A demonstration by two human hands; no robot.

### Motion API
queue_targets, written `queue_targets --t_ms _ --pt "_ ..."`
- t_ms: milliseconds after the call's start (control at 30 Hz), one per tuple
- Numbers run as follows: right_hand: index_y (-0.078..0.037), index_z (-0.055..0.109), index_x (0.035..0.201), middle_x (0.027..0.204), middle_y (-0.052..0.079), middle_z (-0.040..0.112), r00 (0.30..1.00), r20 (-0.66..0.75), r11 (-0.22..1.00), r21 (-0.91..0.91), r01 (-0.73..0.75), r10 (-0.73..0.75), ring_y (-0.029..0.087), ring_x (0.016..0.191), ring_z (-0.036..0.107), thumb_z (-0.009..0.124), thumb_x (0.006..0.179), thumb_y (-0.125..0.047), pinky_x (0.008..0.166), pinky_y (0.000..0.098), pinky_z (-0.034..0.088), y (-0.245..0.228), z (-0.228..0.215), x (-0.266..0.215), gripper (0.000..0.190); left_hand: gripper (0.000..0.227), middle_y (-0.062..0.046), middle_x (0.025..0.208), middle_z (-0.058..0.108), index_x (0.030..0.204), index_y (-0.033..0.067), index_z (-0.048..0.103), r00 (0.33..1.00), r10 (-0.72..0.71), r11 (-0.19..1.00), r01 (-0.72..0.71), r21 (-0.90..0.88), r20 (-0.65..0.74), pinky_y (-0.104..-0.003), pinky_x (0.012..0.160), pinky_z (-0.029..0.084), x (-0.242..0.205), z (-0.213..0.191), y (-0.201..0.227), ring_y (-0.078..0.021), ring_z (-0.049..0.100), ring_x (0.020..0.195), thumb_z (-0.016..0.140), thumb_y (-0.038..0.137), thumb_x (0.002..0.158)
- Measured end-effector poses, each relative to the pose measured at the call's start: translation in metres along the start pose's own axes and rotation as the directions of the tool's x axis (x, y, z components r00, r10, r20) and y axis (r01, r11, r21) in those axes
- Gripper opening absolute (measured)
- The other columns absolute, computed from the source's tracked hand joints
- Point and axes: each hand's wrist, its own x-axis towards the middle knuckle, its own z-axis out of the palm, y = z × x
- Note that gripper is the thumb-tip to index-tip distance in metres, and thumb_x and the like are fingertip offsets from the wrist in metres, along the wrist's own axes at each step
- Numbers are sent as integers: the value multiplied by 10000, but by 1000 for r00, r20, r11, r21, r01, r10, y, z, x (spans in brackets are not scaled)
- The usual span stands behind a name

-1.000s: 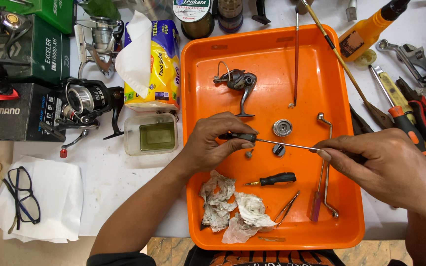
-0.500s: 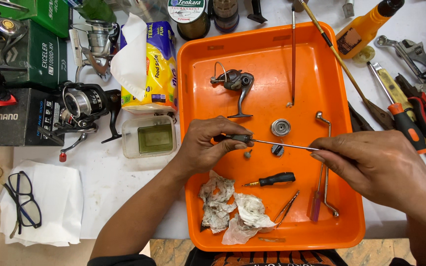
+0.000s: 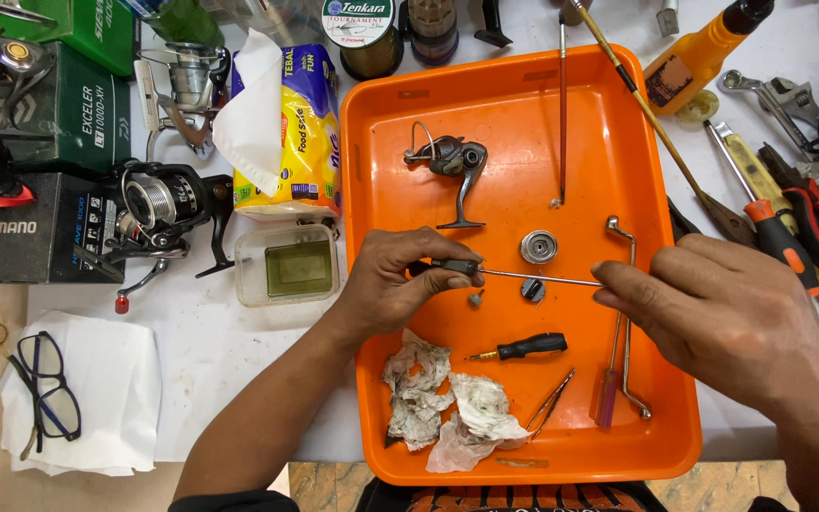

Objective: The person disassembles a fishing reel over an orange tray, removing the spool and handle. They then use a screwdriver to unscrew and separate the handle components, placing the small parts into the tray.

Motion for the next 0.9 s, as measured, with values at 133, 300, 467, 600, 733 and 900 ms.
queue_targets --t_ms 133,300,467,600,733,900 --pt "-23 676 962 673 96 353 996 -32 985 -155 77 -83 275 563 317 597 976 42 527 408 325 -3 -2 1 104 190 -78 901 750 1062 35 670 1000 -1 1000 1 21 3 -281 786 575 0 0 -1 -184 728 854 656 175 934" --pt "-29 712 1104 692 90 449 992 -49 979 -173 108 -118 283 583 400 612 962 56 559 421 407 -1 -2 0 193 171 -105 895 736 1073 36 652 999 -46 998 46 -49 -7 -300 825 624 1 1 1 -210 742 886 647 141 939" --pt "-130 644 1232 904 39 631 959 161 949 176 -261 234 216 745 612 624 887 -184 691 342 477 8 -2 -16 350 185 -99 931 739 1095 45 632 999 -43 999 44 16 -10 -381 986 587 1 2 -1 -298 690 1117 620 171 960" --pt "-68 673 1141 1063 52 754 861 205 772 380 -509 466 122 864 754 610 857 -195 731 250 652 6 -6 -15 318 192 -107 927 734 1090 31 619 999 -25 1000 25 10 22 -409 1024 576 2 5 5 -235 746 927 614 175 963" --pt "-149 708 1088 993 1 771 811 203 761 280 -586 549 133 571 654 463 982 -241 628 269 451 11 3 -21 282 183 -80 903 733 1077 42 624 1000 -8 999 7 40 13 -432 1055 552 2 4 4 -212 739 899 606 188 969" --pt "-150 679 1102 784 23 583 927 241 882 311 -355 288 204 646 585 576 910 -156 604 315 439 14 -3 -18 218 184 -71 852 735 1042 47 648 999 -38 998 39 43 -5 -359 913 587 2 1 2 -207 728 887 621 207 956"
